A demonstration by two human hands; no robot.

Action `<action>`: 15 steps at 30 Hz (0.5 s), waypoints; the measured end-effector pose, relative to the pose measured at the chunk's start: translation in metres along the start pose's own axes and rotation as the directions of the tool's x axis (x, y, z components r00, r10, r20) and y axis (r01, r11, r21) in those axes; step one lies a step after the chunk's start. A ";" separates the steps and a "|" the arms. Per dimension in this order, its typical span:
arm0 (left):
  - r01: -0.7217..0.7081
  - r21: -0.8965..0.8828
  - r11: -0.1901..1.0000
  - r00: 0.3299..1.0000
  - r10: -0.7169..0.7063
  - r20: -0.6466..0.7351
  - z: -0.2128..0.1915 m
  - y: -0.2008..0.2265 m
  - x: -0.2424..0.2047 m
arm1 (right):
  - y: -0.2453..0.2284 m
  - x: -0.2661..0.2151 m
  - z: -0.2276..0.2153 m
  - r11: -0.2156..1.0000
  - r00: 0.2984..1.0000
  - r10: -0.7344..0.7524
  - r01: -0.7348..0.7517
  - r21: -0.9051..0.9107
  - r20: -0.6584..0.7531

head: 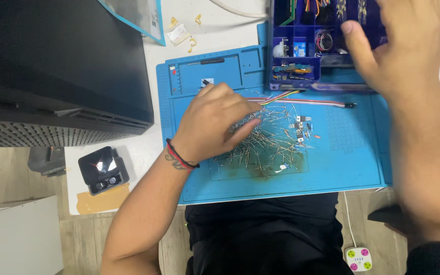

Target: The person sits at a workbench and repeatedly picks up small wires from a pile on a blue mat. They twist the wire ends together by hand and then place the prepared wires into a blue compartmentalized storage box.

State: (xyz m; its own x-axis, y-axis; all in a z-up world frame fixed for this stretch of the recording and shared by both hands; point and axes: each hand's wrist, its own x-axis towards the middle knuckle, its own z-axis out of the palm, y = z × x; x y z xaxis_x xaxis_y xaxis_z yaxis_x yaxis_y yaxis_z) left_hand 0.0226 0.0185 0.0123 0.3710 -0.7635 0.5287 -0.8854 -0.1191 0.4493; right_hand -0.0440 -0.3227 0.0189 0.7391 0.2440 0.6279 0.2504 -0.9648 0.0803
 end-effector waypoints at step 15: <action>-0.042 0.223 0.974 0.980 -0.004 0.200 0.000 -0.019 -0.008 | -0.088 0.020 0.001 0.870 0.928 -0.373 0.342 0.355 0.018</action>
State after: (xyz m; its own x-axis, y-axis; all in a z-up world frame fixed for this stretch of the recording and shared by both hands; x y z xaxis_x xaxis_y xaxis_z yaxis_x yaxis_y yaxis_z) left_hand 0.0367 0.0270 -0.0003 0.3105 -0.8748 0.3720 -0.9404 -0.2256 0.2544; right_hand -0.0508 -0.2326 0.0231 0.6039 0.5879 0.5382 0.6930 -0.7209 0.0099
